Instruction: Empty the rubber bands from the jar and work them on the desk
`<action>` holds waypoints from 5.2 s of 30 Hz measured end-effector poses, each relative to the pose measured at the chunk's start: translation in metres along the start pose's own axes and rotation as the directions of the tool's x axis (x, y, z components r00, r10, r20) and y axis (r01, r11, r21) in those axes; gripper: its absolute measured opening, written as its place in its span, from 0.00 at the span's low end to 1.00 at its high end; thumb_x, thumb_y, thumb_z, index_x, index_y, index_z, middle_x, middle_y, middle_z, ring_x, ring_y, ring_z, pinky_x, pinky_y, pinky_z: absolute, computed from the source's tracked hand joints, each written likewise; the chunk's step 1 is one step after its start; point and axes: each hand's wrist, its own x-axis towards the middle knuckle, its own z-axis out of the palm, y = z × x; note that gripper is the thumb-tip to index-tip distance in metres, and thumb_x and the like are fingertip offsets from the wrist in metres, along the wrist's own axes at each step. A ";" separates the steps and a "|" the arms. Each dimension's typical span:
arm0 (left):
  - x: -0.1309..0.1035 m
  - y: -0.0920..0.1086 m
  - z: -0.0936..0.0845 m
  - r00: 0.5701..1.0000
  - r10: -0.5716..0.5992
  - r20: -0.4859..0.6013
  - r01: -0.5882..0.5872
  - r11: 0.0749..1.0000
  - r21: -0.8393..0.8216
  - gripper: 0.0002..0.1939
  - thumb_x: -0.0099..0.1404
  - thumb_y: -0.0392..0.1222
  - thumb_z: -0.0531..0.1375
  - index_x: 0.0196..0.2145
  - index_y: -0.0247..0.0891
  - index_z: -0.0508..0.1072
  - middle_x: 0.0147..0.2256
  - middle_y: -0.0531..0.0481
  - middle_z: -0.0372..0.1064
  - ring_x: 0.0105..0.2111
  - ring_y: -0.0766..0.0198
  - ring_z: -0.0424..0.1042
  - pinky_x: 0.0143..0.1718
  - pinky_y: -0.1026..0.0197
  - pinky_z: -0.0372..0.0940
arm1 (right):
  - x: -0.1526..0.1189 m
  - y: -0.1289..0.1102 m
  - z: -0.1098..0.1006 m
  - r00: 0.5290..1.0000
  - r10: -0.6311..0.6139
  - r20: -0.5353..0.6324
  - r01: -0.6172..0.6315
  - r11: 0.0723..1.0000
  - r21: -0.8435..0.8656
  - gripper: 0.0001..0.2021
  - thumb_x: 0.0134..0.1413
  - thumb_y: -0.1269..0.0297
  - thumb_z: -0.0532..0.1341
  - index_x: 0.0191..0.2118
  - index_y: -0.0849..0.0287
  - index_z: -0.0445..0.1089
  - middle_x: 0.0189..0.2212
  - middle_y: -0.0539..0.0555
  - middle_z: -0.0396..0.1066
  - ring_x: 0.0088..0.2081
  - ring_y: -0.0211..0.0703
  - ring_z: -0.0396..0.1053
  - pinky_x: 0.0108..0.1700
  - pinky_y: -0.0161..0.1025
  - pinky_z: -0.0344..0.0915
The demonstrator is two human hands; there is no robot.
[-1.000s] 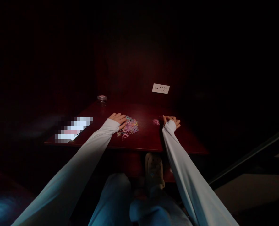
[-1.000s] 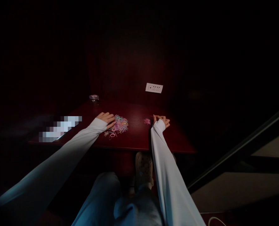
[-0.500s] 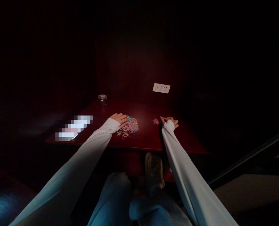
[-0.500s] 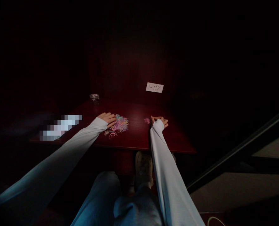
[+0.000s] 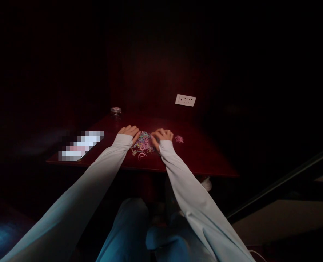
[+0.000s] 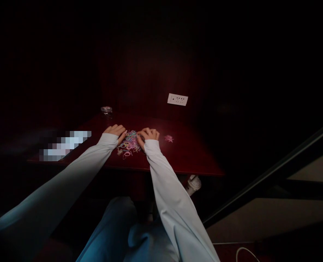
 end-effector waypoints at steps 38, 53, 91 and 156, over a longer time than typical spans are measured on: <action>0.002 0.003 -0.001 0.957 0.271 0.100 -0.260 0.959 -0.110 0.12 0.72 0.40 0.52 0.42 0.41 0.76 0.44 0.43 0.75 0.42 0.55 0.69 0.39 0.54 0.62 | 0.006 -0.007 0.013 0.984 -0.042 0.171 0.019 0.991 0.135 0.12 0.60 0.47 0.66 0.36 0.47 0.82 0.45 0.52 0.75 0.50 0.50 0.56 0.51 0.46 0.50; 0.004 0.001 0.004 0.960 0.248 0.128 -0.238 0.967 -0.087 0.11 0.74 0.40 0.53 0.40 0.41 0.76 0.38 0.44 0.73 0.40 0.55 0.69 0.36 0.56 0.59 | 0.006 -0.006 0.009 0.992 0.021 0.121 -0.050 0.970 0.238 0.18 0.65 0.45 0.60 0.38 0.48 0.82 0.40 0.53 0.77 0.48 0.49 0.57 0.52 0.45 0.51; -0.001 0.004 0.003 0.998 0.055 0.013 -0.054 0.996 -0.073 0.09 0.71 0.39 0.53 0.38 0.41 0.74 0.40 0.44 0.75 0.41 0.53 0.70 0.39 0.53 0.60 | -0.005 0.100 -0.032 0.678 0.721 -0.142 -0.731 0.682 -0.031 0.20 0.63 0.48 0.58 0.38 0.57 0.81 0.39 0.61 0.75 0.48 0.56 0.55 0.49 0.48 0.43; 0.001 0.004 0.009 0.936 0.345 0.064 -0.341 0.937 -0.070 0.14 0.70 0.53 0.58 0.42 0.42 0.76 0.39 0.44 0.74 0.40 0.53 0.67 0.36 0.54 0.58 | -0.001 -0.001 0.001 0.982 -0.055 0.179 0.017 0.978 0.206 0.07 0.60 0.63 0.65 0.42 0.50 0.81 0.35 0.51 0.79 0.43 0.46 0.62 0.48 0.39 0.60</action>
